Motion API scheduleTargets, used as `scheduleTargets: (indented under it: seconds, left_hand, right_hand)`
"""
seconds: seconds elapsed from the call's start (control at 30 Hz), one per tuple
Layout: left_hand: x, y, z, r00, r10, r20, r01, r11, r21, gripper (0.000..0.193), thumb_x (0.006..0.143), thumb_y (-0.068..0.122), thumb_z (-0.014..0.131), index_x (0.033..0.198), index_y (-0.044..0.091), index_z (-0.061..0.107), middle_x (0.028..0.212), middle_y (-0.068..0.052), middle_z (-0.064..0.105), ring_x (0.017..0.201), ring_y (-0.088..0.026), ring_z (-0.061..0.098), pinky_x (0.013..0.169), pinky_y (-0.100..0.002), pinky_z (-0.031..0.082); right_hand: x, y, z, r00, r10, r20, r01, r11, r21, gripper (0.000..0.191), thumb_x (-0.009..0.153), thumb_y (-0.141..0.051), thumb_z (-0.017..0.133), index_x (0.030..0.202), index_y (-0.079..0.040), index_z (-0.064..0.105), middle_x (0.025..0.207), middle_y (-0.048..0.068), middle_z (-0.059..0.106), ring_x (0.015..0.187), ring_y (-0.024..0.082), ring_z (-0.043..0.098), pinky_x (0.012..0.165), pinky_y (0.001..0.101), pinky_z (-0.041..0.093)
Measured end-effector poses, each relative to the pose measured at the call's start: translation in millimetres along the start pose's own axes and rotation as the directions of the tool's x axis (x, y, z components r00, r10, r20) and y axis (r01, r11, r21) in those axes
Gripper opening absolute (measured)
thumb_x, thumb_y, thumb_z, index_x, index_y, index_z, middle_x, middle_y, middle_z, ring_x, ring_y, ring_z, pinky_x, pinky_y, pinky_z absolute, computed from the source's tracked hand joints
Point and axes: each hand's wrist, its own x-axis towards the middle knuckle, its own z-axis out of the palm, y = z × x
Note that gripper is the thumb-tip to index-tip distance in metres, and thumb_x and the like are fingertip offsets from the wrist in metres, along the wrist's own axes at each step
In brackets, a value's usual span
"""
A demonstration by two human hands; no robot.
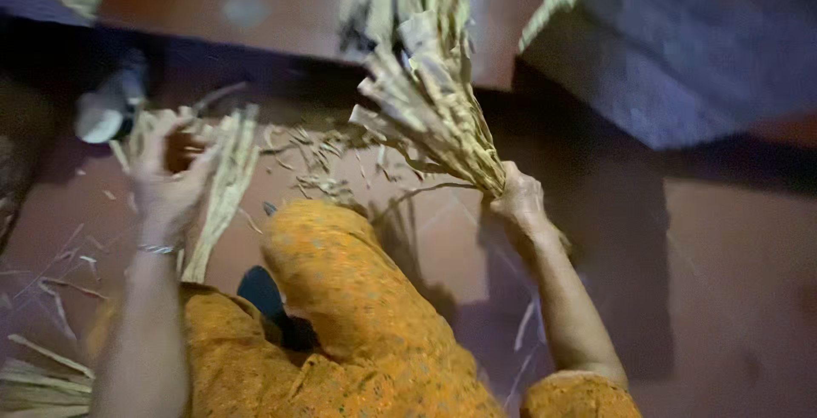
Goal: The person sits on the floor and uses scissors to trim and align bundles of dried plant strips. They repeatedly gather strips, cut them to length, and place the trimmed bundles on a nearby step.
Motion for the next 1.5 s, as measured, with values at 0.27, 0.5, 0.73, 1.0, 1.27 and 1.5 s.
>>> scheduleTargets:
  seconds: [0.27, 0.5, 0.73, 1.0, 1.27, 1.5]
  left_hand:
    - [19, 15, -17, 0.941, 0.050, -0.333, -0.059, 0.998, -0.016, 0.025, 0.100, -0.002, 0.072, 0.124, 0.006, 0.068, 0.103, -0.002, 0.072, 0.092, -0.012, 0.069, 0.085, -0.026, 0.057]
    - [35, 43, -5, 0.931, 0.329, -0.157, -0.282, 0.923, 0.262, 0.097, 0.069, 0.044, 0.095, 0.144, 0.011, 0.044, 0.140, -0.015, 0.053, 0.134, -0.029, 0.047, 0.115, -0.051, 0.041]
    - [51, 51, -7, 0.976, 0.215, 0.032, -0.215, 0.933, 0.289, 0.146, 0.050, 0.038, 0.102, 0.153, 0.008, 0.003, 0.150, -0.023, 0.044, 0.141, -0.037, 0.039, 0.115, -0.065, 0.006]
    - [55, 5, -20, 0.981, -0.019, 0.192, 0.033, 0.997, -0.066, 0.111, 0.076, 0.021, 0.088, 0.156, 0.005, 0.012, 0.141, -0.016, 0.061, 0.128, -0.027, 0.063, 0.108, -0.037, 0.052]
    - [58, -42, 11, 0.989, 0.058, -0.135, -0.050, 0.997, 0.064, 0.072, 0.075, 0.019, 0.088, 0.131, -0.005, 0.051, 0.130, -0.023, 0.055, 0.117, -0.032, 0.058, 0.096, -0.040, 0.053]
    - [55, -39, -14, 0.873, -0.481, 0.087, 0.419, 0.647, -0.637, 0.037, 0.088, 0.025, 0.080, 0.117, 0.004, 0.070, 0.112, -0.008, 0.072, 0.105, -0.014, 0.067, 0.086, -0.028, 0.058]
  right_hand:
    - [72, -200, -80, 0.885, -0.461, -0.065, 0.376, 0.790, -0.485, 0.026, 0.082, -0.010, 0.071, 0.106, -0.006, 0.060, 0.097, 0.019, 0.070, 0.090, 0.037, 0.070, 0.076, 0.0498, 0.055]
    - [80, -367, -68, 0.655, -0.720, 0.229, 0.447, 0.125, -0.886, 0.020, 0.095, -0.017, 0.060, 0.112, -0.008, 0.064, 0.093, 0.012, 0.070, 0.084, 0.024, 0.069, 0.080, 0.0405, 0.054]
    - [32, -476, -56, 0.475, -0.682, 0.556, 0.539, -0.274, -0.796, 0.025, 0.092, -0.030, 0.072, 0.107, -0.010, 0.073, 0.099, 0.011, 0.075, 0.096, 0.022, 0.071, 0.112, 0.0552, 0.036]
    - [27, -517, -42, 0.406, -0.653, 0.639, 0.660, -0.275, -0.699, 0.027, 0.104, -0.024, 0.060, 0.114, -0.010, 0.082, 0.092, 0.006, 0.079, 0.097, 0.028, 0.069, 0.116, 0.0605, 0.027]
    - [10, -511, -67, 0.007, -0.959, 0.282, 0.346, -0.263, -0.901, 0.033, 0.076, -0.030, 0.077, 0.105, -0.015, 0.070, 0.107, 0.005, 0.070, 0.112, 0.028, 0.064, 0.114, 0.0577, 0.029]
    - [10, -467, -75, -0.002, -0.970, -0.243, 0.931, 0.087, -0.353, 0.018, 0.095, -0.010, 0.080, 0.110, -0.010, 0.070, 0.119, 0.011, 0.070, 0.117, 0.029, 0.066, 0.103, 0.0452, 0.054]
